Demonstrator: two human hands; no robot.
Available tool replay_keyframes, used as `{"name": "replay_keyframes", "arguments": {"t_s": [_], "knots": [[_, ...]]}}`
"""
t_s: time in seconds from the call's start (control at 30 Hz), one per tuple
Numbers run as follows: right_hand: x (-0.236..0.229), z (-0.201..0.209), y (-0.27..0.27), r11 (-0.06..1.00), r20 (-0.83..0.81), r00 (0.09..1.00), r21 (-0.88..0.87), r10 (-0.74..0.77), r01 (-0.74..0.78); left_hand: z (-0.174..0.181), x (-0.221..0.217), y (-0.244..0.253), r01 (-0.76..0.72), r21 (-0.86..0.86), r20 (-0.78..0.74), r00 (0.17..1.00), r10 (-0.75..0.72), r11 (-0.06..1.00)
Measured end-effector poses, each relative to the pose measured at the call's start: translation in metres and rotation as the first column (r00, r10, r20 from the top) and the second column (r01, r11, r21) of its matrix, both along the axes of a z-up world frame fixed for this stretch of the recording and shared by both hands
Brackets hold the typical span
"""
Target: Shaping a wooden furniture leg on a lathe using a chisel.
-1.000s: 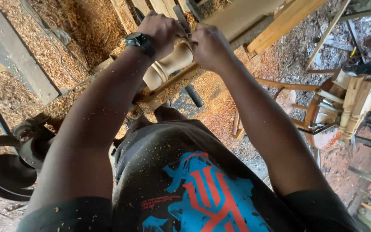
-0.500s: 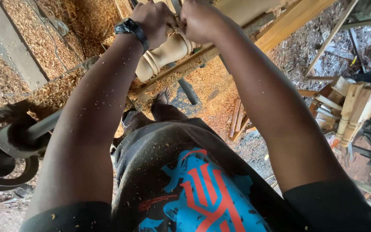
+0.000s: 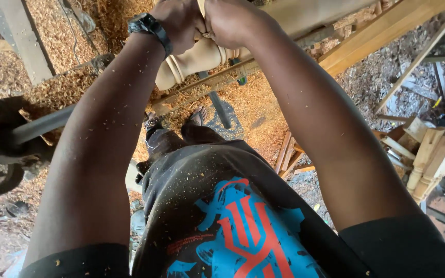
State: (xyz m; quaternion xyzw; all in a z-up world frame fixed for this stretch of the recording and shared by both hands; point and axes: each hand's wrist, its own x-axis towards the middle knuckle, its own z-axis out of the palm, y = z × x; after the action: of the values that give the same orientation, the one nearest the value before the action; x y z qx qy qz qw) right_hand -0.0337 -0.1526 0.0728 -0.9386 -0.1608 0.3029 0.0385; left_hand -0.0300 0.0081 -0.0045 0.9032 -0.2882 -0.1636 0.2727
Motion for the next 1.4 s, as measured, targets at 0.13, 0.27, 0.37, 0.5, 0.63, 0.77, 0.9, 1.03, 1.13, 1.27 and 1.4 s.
{"name": "replay_keyframes", "arguments": {"t_s": [0.13, 0.27, 0.37, 0.5, 0.63, 0.77, 0.9, 1.03, 1.13, 1.27, 1.4], "knots": [[0.003, -0.011, -0.004, 0.999, 0.016, 1.0, 0.045, 0.012, -0.013, -0.02, 0.0, -0.002, 0.009, 0.0, 0.028, 1.0, -0.009, 1.0], [0.002, -0.018, -0.011, 0.995, 0.044, 0.999, 0.102, 0.008, -0.012, -0.042, 0.003, -0.005, 0.076, -0.017, 0.101, 0.992, -0.074, 0.997], [-0.002, -0.023, -0.018, 0.99, 0.066, 0.998, 0.144, -0.001, -0.008, -0.024, -0.005, -0.005, 0.033, -0.053, 0.067, 0.997, -0.03, 0.998], [-0.006, -0.037, -0.019, 0.978, 0.085, 0.996, 0.21, -0.03, 0.012, -0.016, -0.01, -0.002, 0.007, -0.12, -0.009, 1.0, -0.008, 0.993], [-0.017, -0.038, -0.027, 0.967, 0.116, 0.99, 0.248, -0.08, 0.049, -0.012, -0.001, -0.001, 0.063, -0.041, 0.213, 0.976, -0.053, 0.997], [-0.047, -0.056, -0.034, 0.923, 0.277, 0.951, 0.384, -0.137, 0.022, -0.001, -0.001, -0.004, 0.122, 0.387, 0.364, 0.891, -0.273, 0.914], [-0.065, -0.035, -0.018, 0.871, 0.282, 0.909, 0.468, -0.307, 0.149, 0.033, 0.001, -0.004, 0.211, 0.255, 0.242, 0.931, -0.274, 0.944], [-0.072, -0.034, -0.005, 0.889, 0.309, 0.884, 0.407, -0.35, 0.21, 0.023, 0.012, -0.004, 0.295, 0.374, 0.224, 0.891, -0.394, 0.879], [-0.066, -0.034, -0.005, 0.872, 0.33, 0.856, 0.427, -0.397, 0.24, 0.033, 0.02, -0.004, 0.295, 0.306, 0.148, 0.924, -0.351, 0.905], [-0.068, -0.035, -0.003, 0.861, 0.258, 0.867, 0.408, -0.427, 0.302, 0.029, 0.018, -0.001, 0.327, 0.228, 0.057, 0.936, -0.348, 0.917], [-0.062, -0.022, 0.0, 0.846, 0.194, 0.869, 0.397, -0.455, 0.354, 0.03, 0.024, -0.001, 0.346, 0.226, -0.001, 0.935, -0.355, 0.91]]}}
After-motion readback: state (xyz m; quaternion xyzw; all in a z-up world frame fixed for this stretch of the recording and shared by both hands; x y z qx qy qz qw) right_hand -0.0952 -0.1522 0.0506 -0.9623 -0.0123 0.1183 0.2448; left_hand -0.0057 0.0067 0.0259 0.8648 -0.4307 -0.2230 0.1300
